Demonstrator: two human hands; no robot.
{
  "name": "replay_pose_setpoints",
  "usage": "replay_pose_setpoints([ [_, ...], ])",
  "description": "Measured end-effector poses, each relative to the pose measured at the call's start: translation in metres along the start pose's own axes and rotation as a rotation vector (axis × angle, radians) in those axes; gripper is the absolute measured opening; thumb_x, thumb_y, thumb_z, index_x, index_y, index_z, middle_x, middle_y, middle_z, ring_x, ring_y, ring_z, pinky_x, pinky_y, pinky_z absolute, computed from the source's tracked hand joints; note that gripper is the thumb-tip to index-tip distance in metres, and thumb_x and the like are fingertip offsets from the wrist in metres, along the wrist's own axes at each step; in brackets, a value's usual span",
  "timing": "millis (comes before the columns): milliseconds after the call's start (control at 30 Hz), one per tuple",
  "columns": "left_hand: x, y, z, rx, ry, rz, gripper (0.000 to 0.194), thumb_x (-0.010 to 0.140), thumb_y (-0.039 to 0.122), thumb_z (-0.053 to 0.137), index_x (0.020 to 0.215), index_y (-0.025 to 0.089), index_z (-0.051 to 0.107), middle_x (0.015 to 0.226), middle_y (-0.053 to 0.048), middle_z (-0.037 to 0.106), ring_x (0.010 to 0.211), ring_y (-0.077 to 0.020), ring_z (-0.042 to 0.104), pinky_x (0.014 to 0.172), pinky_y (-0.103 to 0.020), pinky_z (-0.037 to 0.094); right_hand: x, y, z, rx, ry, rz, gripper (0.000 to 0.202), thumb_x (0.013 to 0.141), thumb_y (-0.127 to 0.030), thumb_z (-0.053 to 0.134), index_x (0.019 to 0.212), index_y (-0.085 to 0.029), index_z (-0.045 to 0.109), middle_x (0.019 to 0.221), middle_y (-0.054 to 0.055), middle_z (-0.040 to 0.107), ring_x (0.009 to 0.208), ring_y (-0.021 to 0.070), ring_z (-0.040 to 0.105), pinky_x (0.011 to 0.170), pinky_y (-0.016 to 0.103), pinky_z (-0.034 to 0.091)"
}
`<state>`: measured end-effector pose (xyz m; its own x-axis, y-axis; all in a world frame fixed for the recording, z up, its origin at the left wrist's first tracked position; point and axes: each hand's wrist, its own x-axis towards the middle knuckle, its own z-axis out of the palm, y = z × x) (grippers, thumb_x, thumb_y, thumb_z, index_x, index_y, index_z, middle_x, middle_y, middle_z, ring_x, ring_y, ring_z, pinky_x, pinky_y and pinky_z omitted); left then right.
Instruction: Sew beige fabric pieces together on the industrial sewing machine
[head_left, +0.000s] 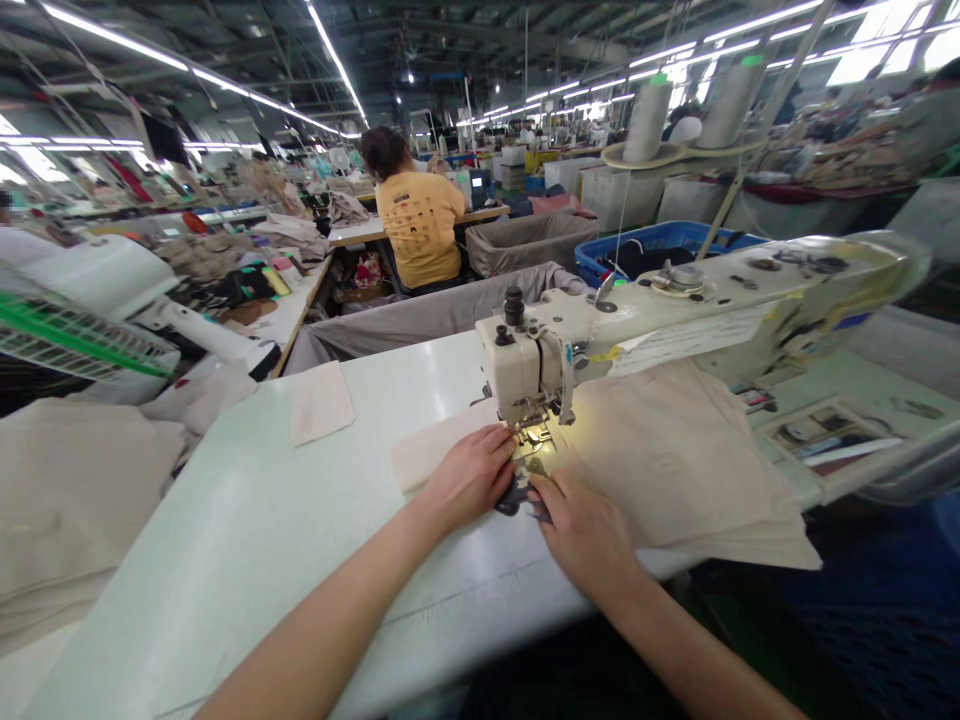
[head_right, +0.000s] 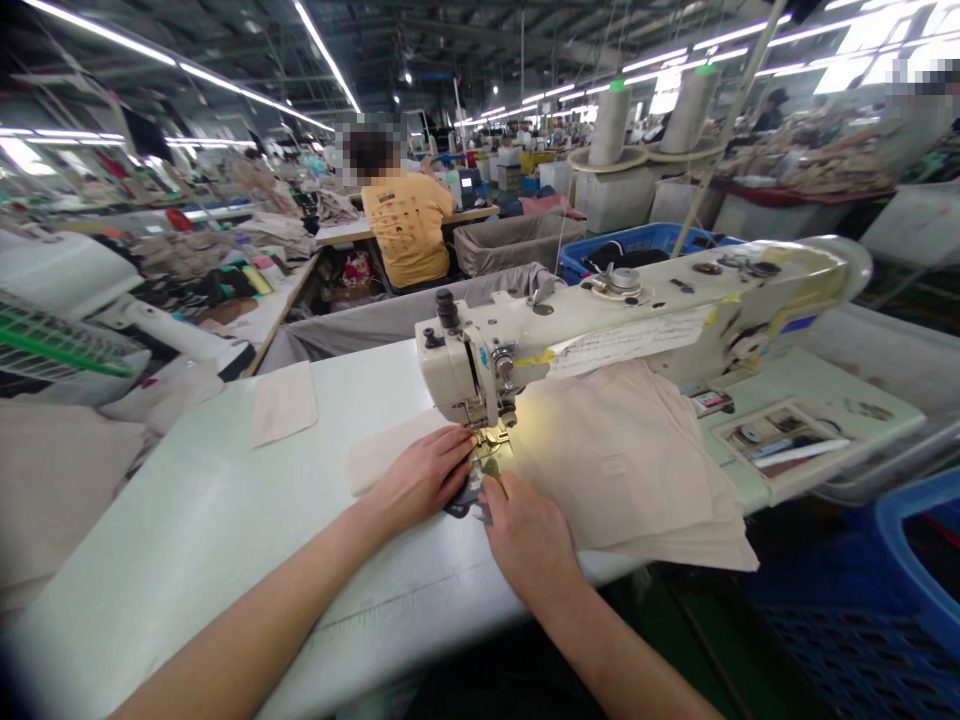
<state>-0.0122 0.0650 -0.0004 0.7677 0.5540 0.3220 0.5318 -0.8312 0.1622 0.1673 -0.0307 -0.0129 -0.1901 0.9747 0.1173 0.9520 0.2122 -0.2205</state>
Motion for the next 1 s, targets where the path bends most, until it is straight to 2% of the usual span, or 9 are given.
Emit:
replay_pose_setpoints([
  [600, 0.002, -0.003, -0.003, 0.027, -0.028, 0.010, 0.027, 0.100, 0.021, 0.046, 0.121, 0.013, 0.061, 0.124, -0.015, 0.065, 0.119, -0.0261, 0.061, 0.105, -0.043, 0.054, -0.003, 0.000, 0.007, -0.020, 0.064, -0.026, 0.024, 0.099, -0.020, 0.054, 0.117, -0.022, 0.069, 0.093, 0.005, 0.073, 0.079, 0.0185, 0.069, 0.066, 0.026, 0.046],
  [800, 0.002, -0.002, -0.003, -0.014, -0.018, 0.012, 0.026, 0.100, 0.020, 0.045, 0.119, 0.015, 0.062, 0.123, -0.014, 0.066, 0.120, -0.0253, 0.061, 0.105, -0.044, 0.053, -0.003, 0.002, 0.013, -0.035, 0.134, -0.027, 0.021, 0.097, -0.020, 0.058, 0.115, -0.021, 0.069, 0.092, 0.005, 0.074, 0.076, 0.0169, 0.069, 0.064, 0.025, 0.044],
  [1000, -0.001, -0.001, 0.006, 0.008, 0.039, -0.082, 0.025, 0.099, 0.023, 0.049, 0.120, 0.016, 0.061, 0.122, -0.014, 0.064, 0.118, -0.0266, 0.060, 0.106, -0.046, 0.051, -0.003, 0.002, 0.017, -0.045, 0.217, -0.061, 0.016, 0.096, -0.019, 0.060, 0.108, -0.021, 0.070, 0.086, 0.003, 0.073, 0.070, 0.0166, 0.068, 0.061, 0.027, 0.042],
])
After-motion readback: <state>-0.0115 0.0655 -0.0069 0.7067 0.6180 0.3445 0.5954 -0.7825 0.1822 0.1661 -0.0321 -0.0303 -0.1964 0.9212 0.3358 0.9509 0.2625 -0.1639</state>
